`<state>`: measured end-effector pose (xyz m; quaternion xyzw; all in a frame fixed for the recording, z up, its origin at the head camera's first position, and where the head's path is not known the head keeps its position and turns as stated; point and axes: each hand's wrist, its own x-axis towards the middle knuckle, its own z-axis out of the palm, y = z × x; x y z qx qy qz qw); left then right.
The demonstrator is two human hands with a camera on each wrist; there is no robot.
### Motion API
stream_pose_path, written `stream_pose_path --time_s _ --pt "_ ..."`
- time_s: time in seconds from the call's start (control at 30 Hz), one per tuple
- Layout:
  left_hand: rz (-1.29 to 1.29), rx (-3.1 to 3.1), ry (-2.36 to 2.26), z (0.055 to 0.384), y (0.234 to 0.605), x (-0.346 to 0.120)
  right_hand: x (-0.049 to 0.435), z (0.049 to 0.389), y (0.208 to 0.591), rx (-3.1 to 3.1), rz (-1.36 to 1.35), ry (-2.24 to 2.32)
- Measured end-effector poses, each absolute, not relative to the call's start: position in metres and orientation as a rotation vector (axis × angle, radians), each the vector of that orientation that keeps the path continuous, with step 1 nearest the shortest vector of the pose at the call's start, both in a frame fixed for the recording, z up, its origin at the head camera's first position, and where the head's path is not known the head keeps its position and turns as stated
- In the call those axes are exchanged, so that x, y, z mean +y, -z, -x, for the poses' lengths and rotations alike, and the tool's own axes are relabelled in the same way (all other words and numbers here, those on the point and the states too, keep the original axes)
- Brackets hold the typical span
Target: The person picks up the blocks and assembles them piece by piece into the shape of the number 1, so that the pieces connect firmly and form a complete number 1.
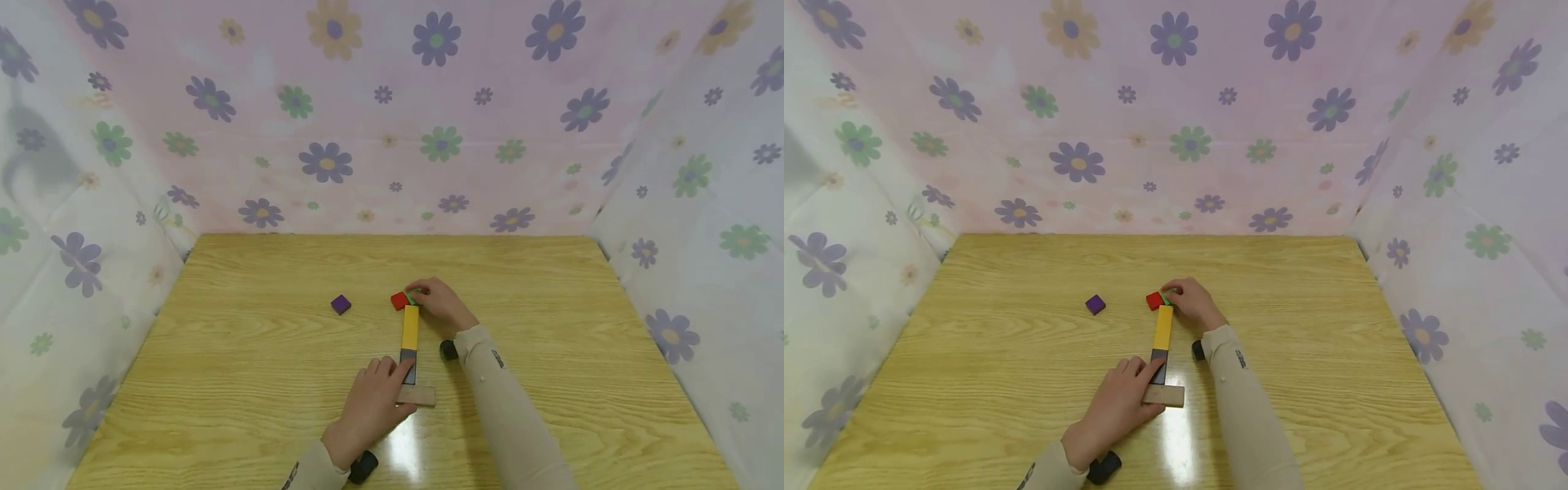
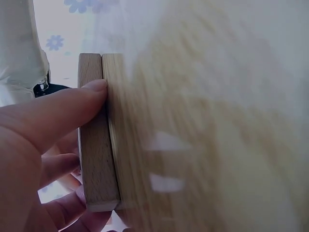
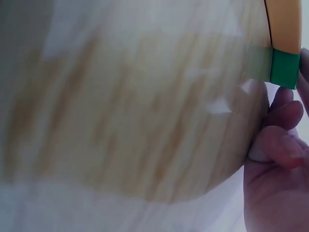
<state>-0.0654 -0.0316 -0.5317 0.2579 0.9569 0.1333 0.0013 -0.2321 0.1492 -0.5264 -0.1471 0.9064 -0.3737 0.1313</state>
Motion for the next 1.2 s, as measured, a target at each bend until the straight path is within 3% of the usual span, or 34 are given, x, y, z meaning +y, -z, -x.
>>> stream_pose_path --time_s 1.2 --pt "-0.548 3.011 -0.574 0.058 0.532 -0.018 0.139 0.245 0.520 2.589 0.564 0.928"
